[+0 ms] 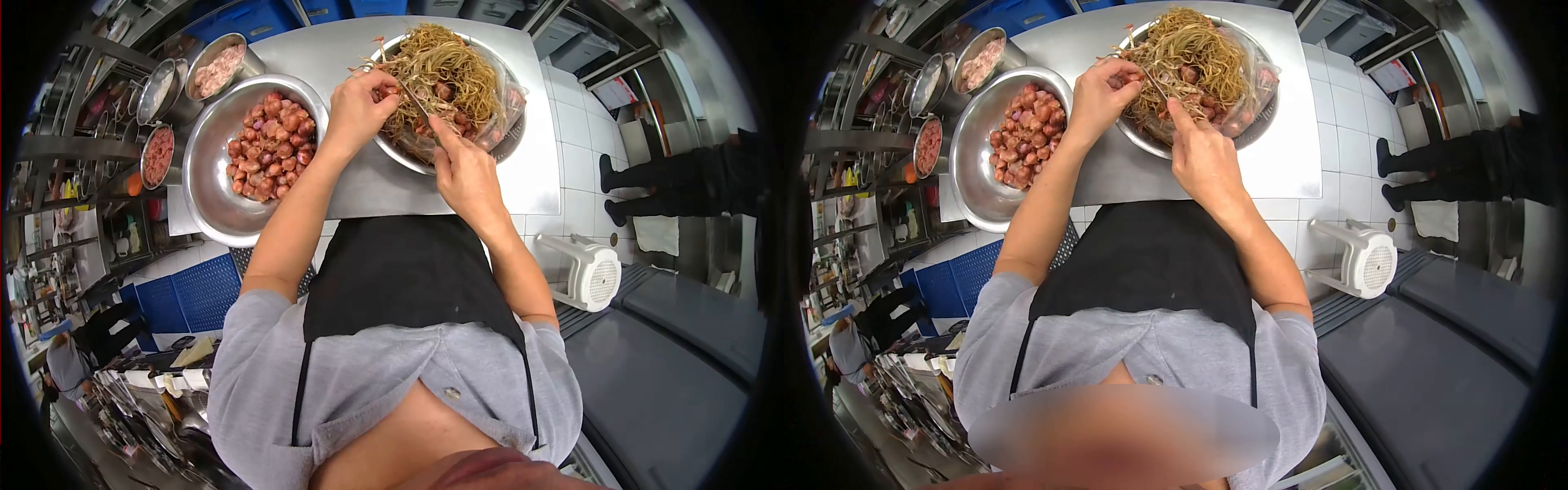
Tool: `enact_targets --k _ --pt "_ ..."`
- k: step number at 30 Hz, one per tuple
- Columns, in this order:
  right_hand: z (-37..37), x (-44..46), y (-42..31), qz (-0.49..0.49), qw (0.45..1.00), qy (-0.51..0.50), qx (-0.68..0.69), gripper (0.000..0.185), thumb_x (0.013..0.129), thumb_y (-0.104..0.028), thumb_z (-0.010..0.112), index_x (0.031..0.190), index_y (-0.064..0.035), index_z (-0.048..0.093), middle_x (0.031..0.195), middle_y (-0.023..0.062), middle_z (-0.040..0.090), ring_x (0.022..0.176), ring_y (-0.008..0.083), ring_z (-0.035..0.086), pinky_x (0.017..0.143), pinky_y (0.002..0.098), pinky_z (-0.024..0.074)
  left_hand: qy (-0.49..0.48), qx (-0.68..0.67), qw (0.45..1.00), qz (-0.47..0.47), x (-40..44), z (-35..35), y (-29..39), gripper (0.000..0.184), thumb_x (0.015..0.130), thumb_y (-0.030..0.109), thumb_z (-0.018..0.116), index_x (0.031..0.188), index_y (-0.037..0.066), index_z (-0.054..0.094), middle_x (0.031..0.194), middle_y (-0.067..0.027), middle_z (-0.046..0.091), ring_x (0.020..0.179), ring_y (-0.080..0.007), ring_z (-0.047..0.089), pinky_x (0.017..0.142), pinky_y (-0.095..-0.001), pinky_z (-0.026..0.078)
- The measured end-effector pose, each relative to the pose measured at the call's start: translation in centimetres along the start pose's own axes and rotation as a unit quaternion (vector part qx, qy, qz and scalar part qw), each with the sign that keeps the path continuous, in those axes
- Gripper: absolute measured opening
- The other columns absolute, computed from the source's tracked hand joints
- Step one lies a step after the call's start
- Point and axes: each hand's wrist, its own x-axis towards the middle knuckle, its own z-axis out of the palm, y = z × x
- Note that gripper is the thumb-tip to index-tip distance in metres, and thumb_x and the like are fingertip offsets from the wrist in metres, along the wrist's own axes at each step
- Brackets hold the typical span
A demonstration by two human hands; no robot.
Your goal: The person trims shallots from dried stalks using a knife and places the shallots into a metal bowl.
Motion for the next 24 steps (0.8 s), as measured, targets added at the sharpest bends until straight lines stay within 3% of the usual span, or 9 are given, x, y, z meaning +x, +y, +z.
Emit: enact_targets --k 9,12,16,19,22,23,24 --pt "1.2 2.3 0.2 0.008 0.999 -0.033 0.016 0.045 0.093 -0.004 0.059 0.137 0.0006 0.065 0.084 0.0335 0.071 0.08 0.0522 0.071 0.078 0.0584 0.0572 -0.019 0.058 0.998 0.025 -0.6 0.5 0.4 0.022 0.085 0.012 0.077 0.104 0.001 0.077 0.092 -0.0083 0.072 0.079 -0.0165 0.071 0.076 -0.0299 0.059" --pt "3.2 3.0 1.2 0.01 0.999 -0.031 -0.002 0.044 0.092 -0.005 0.057 0.134 0.003 0.066 0.082 0.0332 0.071 0.078 0.053 0.071 0.08 0.0587 0.0573 -0.028 -0.007 0.999 0.021 -1.1 0.4 0.7 0.021 0.086 0.012 0.076 0.103 -0.001 0.074 0.092 -0.0067 0.071 0.079 -0.016 0.07 0.075 -0.0295 0.058" --pt "1.0 0.4 0.4 0.045 0.997 -0.062 0.014 0.045 0.092 -0.006 0.058 0.136 0.0001 0.067 0.088 0.0327 0.072 0.085 0.0507 0.072 0.083 0.0582 0.0566 -0.022 -0.213 0.972 -0.101 -0.5 -0.9 1.3 0.016 0.089 0.006 0.067 0.104 0.002 0.07 0.092 -0.0045 0.07 0.08 -0.0157 0.069 0.072 -0.0323 0.059" --pt "-2.2 -0.7 -0.4 0.138 0.986 -0.082 0.04 0.046 0.094 -0.006 0.059 0.139 -0.0045 0.068 0.094 0.0319 0.072 0.092 0.0475 0.073 0.087 0.0545 0.0565 -0.049 -0.454 0.862 -0.221 0.3 -1.7 3.5 0.018 0.094 0.006 0.057 0.11 0.007 0.065 0.091 -0.005 0.068 0.077 -0.0161 0.067 0.064 -0.0317 0.057" --pt "-3.8 -1.2 0.4 0.149 0.988 -0.003 0.043 0.046 0.095 -0.007 0.059 0.14 -0.0075 0.068 0.095 0.0322 0.072 0.092 0.048 0.072 0.088 0.0534 0.0571 -0.16 -0.454 0.844 -0.237 1.7 -0.1 3.5 0.014 0.096 0.01 0.056 0.105 0.008 0.068 0.088 -0.0052 0.068 0.078 -0.0149 0.065 0.063 -0.0285 0.054" --pt "-3.8 -1.2 1.4 0.136 0.99 0.023 0.022 0.046 0.095 -0.008 0.059 0.14 -0.0066 0.068 0.095 0.0316 0.073 0.092 0.0485 0.072 0.088 0.0527 0.0573 -0.201 -0.352 0.89 -0.21 2.4 0.9 4.0 0.015 0.097 0.011 0.057 0.101 0.007 0.071 0.084 -0.0054 0.068 0.075 -0.0154 0.064 0.064 -0.0285 0.053" --pt "-4.1 -0.9 1.8 0.15 0.988 0.023 0.013 0.046 0.095 -0.008 0.059 0.14 -0.0062 0.068 0.095 0.0314 0.073 0.091 0.0487 0.072 0.088 0.0529 0.0572 -0.196 -0.222 0.95 -0.1 2.8 2.4 4.2 0.016 0.096 0.012 0.059 0.099 0.005 0.073 0.086 -0.0103 0.071 0.076 -0.0226 0.068 0.067 -0.0356 0.056"
